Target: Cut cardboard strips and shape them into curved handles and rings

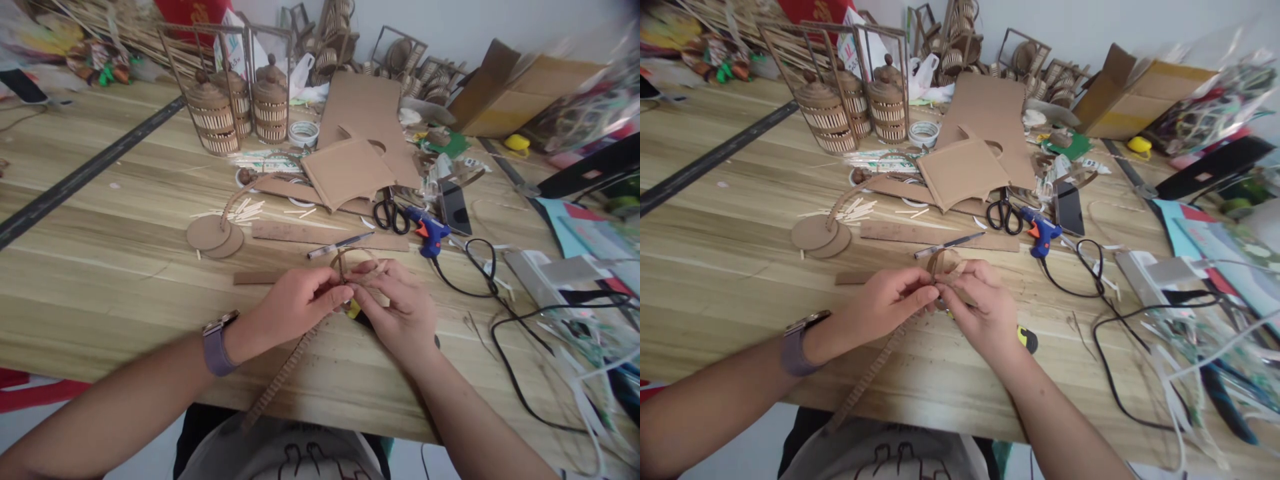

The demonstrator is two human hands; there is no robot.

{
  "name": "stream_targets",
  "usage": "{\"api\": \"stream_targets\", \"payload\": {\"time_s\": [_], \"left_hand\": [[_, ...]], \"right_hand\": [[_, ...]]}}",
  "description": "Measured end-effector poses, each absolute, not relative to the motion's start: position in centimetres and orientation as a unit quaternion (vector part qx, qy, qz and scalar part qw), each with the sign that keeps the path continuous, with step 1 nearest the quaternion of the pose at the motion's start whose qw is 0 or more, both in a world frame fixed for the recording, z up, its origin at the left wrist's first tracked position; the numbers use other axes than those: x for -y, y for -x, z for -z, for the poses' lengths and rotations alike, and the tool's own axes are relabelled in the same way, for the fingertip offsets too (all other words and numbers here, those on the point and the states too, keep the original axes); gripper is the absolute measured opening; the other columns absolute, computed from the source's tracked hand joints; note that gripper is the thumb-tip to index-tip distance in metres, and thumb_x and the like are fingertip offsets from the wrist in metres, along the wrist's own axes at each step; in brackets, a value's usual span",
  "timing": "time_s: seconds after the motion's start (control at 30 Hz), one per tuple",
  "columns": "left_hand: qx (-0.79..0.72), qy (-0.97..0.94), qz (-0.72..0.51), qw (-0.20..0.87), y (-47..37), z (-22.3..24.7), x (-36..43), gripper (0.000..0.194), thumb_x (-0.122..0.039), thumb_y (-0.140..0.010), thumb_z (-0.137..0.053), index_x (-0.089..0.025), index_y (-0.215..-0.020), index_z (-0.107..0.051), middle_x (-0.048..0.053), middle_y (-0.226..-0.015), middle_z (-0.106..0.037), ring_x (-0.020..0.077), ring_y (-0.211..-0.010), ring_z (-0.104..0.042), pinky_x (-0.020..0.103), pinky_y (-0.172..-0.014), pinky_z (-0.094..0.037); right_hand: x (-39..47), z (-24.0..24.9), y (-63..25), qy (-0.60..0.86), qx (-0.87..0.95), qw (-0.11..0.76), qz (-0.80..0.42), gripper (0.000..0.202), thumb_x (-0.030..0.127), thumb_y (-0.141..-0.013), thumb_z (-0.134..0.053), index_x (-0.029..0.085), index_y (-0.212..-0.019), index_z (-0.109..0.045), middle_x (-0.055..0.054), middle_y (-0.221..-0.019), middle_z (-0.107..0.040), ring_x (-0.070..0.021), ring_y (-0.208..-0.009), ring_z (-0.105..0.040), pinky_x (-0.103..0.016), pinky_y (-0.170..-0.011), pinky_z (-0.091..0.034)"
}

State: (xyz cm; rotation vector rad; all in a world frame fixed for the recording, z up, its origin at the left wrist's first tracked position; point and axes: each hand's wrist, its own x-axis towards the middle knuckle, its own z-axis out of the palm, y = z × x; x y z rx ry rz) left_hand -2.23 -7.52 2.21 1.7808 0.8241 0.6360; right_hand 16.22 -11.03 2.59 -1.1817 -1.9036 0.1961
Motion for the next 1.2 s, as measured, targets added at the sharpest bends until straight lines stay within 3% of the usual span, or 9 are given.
{"api": "stream_targets", "payload": {"time_s": [0.27, 0.5, 0.8, 1.03, 1.2], "left_hand": [[-0.331, -0.671, -0.274, 0.605, 1.9, -2.5, 7.6, 0.023, -0.031, -0.096, -0.05, -0.016, -0.079, -0.058, 0.002, -0.072, -0.07, 0.0115, -0.06, -0.063, 0.021, -0.057, -0.05], [-0.333, -0.667, -0.268, 0.61, 2.0, -2.5, 7.8, 0.023, -0.025, -0.095, -0.049, -0.016, -0.076, -0.056, 0.0, -0.066, -0.067, 0.0094, -0.056, -0.061, 0.019, -0.053, -0.049], [-0.308, -0.679, -0.27, 0.61, 2.1, -2.5, 7.6, 0.02, -0.025, -0.095, -0.05, -0.016, -0.079, -0.056, 0.0, -0.068, -0.067, 0.0096, -0.059, -0.062, 0.019, -0.056, -0.049], [-0.34, -0.687, -0.268, 0.584, 2.1, -2.3, 7.0, 0.031, -0.043, -0.094, -0.054, -0.016, -0.08, -0.06, 0.002, -0.074, -0.07, 0.013, -0.063, -0.062, 0.022, -0.056, -0.046], [-0.339, -0.698, -0.247, 0.58, 2.1, -2.6, 6.9, 0.025, -0.032, -0.095, -0.052, -0.017, -0.078, -0.063, 0.001, -0.075, -0.072, 0.0144, -0.067, -0.065, 0.024, -0.063, -0.049]], "right_hand": [[11.4, -2.0, -15.9, 0.5, 0.752, 0.423, -0.08, 0.011, 0.019, -0.089, -0.062, 0.025, -0.083, -0.07, -0.002, -0.081, -0.075, -0.02, -0.081, -0.07, -0.036, -0.071, -0.054], [11.5, -2.2, -15.5, 0.514, 0.736, 0.427, -0.106, 0.013, 0.021, -0.09, -0.06, 0.024, -0.08, -0.066, -0.002, -0.083, -0.074, -0.0187, -0.078, -0.068, -0.035, -0.072, -0.052], [11.3, -1.4, -15.9, 0.528, 0.629, 0.487, -0.297, 0.011, 0.031, -0.091, -0.062, 0.024, -0.084, -0.067, -0.002, -0.084, -0.073, -0.018, -0.079, -0.066, -0.034, -0.074, -0.052], [11.5, -1.6, -15.3, 0.509, 0.699, 0.471, -0.175, 0.012, 0.023, -0.09, -0.061, 0.024, -0.078, -0.065, -0.002, -0.085, -0.073, -0.0196, -0.084, -0.067, -0.037, -0.077, -0.052], [11.6, -1.7, -15.4, 0.496, 0.729, 0.458, -0.112, 0.014, 0.019, -0.09, -0.059, 0.025, -0.079, -0.065, -0.001, -0.086, -0.075, -0.0195, -0.081, -0.069, -0.038, -0.076, -0.052]]}}
